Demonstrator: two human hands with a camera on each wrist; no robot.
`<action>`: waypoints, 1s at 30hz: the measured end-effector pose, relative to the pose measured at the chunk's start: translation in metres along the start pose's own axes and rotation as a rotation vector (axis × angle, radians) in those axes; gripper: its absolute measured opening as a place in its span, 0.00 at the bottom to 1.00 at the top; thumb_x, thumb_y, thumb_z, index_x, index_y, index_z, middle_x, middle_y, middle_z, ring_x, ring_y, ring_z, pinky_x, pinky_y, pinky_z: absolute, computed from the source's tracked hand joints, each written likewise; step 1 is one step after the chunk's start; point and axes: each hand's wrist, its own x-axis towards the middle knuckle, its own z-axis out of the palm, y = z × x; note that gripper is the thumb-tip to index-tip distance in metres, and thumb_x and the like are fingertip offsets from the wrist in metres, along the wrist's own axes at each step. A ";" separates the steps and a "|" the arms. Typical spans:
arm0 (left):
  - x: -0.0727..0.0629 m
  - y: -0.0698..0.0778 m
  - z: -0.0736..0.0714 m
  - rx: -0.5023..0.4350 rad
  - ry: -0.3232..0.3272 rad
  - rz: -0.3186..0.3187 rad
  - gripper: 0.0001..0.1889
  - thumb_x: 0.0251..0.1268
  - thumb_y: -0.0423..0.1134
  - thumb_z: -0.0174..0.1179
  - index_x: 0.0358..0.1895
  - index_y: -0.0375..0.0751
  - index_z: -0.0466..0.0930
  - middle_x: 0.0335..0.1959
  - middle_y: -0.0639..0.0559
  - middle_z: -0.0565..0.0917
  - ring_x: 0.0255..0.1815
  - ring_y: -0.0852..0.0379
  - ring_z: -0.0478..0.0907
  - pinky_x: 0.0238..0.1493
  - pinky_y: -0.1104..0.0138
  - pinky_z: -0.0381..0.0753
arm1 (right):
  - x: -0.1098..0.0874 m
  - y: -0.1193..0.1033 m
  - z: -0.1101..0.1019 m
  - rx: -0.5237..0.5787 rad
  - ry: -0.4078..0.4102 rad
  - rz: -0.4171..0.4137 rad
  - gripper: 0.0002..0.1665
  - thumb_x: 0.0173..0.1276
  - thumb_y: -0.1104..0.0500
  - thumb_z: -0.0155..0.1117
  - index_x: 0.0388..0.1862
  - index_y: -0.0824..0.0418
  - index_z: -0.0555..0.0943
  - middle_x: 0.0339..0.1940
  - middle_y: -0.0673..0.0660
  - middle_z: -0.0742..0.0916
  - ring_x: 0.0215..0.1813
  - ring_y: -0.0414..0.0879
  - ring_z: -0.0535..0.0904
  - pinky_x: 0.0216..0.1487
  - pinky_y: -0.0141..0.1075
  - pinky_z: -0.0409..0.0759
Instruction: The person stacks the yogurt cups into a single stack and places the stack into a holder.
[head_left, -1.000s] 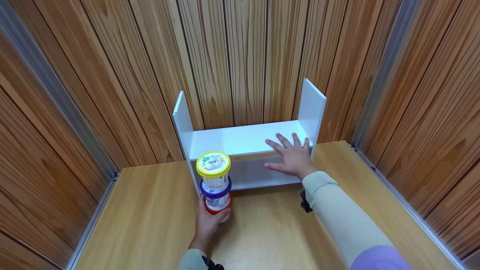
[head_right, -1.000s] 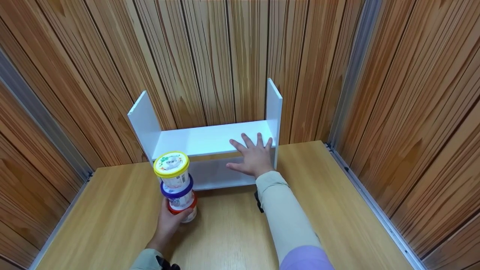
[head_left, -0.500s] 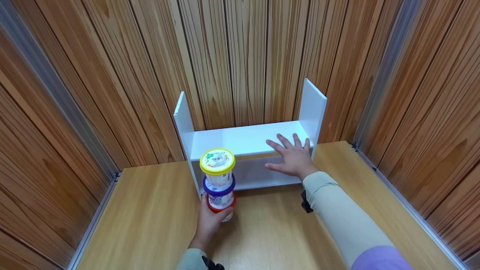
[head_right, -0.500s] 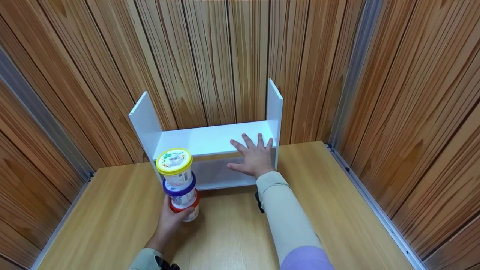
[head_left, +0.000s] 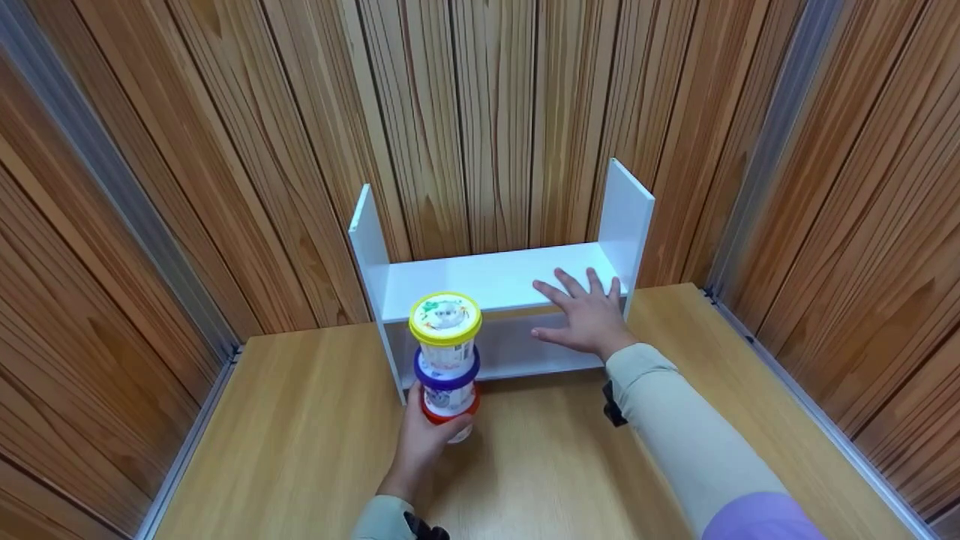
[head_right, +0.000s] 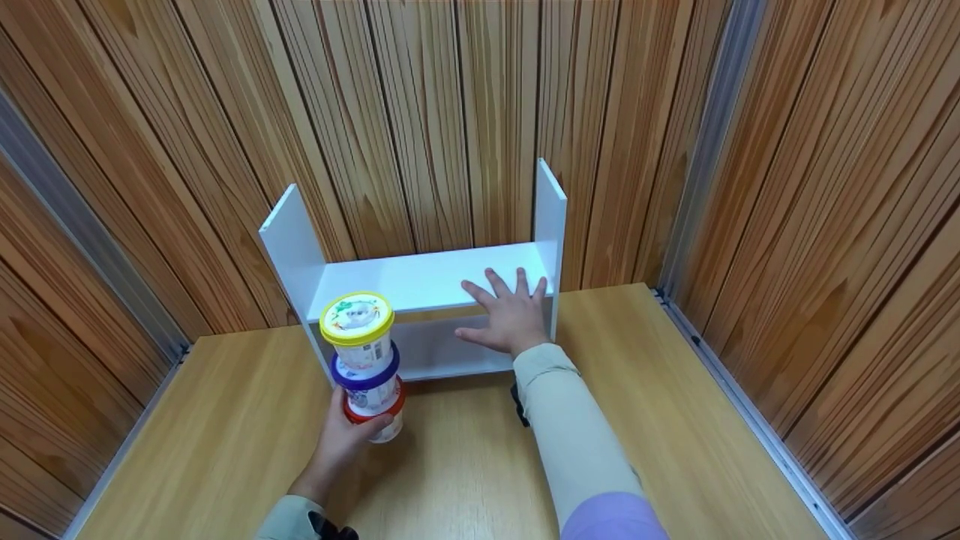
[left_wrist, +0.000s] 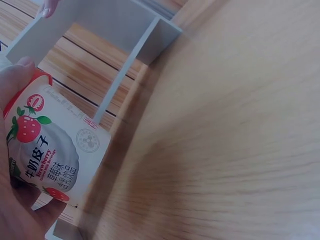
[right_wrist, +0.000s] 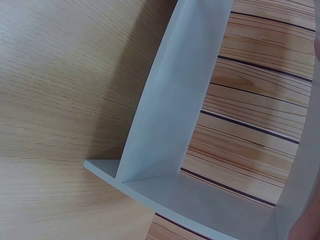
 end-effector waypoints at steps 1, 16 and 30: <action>0.000 0.001 0.000 0.003 -0.003 0.006 0.57 0.42 0.45 0.84 0.76 0.61 0.54 0.69 0.54 0.69 0.70 0.46 0.68 0.71 0.42 0.66 | 0.000 0.000 0.000 0.002 0.001 0.000 0.52 0.60 0.16 0.49 0.81 0.28 0.54 0.85 0.51 0.53 0.81 0.72 0.39 0.70 0.76 0.30; -0.002 0.017 0.001 0.013 -0.058 0.028 0.56 0.38 0.51 0.84 0.74 0.65 0.57 0.67 0.58 0.71 0.69 0.50 0.68 0.70 0.45 0.68 | 0.002 0.001 0.002 0.005 -0.008 0.005 0.54 0.57 0.14 0.47 0.81 0.27 0.53 0.85 0.51 0.52 0.81 0.73 0.38 0.69 0.76 0.28; 0.001 0.028 0.006 0.078 -0.074 0.050 0.56 0.39 0.55 0.83 0.74 0.61 0.56 0.67 0.56 0.72 0.68 0.48 0.70 0.69 0.42 0.69 | 0.002 0.001 0.002 0.001 0.004 0.004 0.53 0.58 0.15 0.49 0.81 0.29 0.54 0.85 0.52 0.53 0.81 0.72 0.38 0.70 0.76 0.29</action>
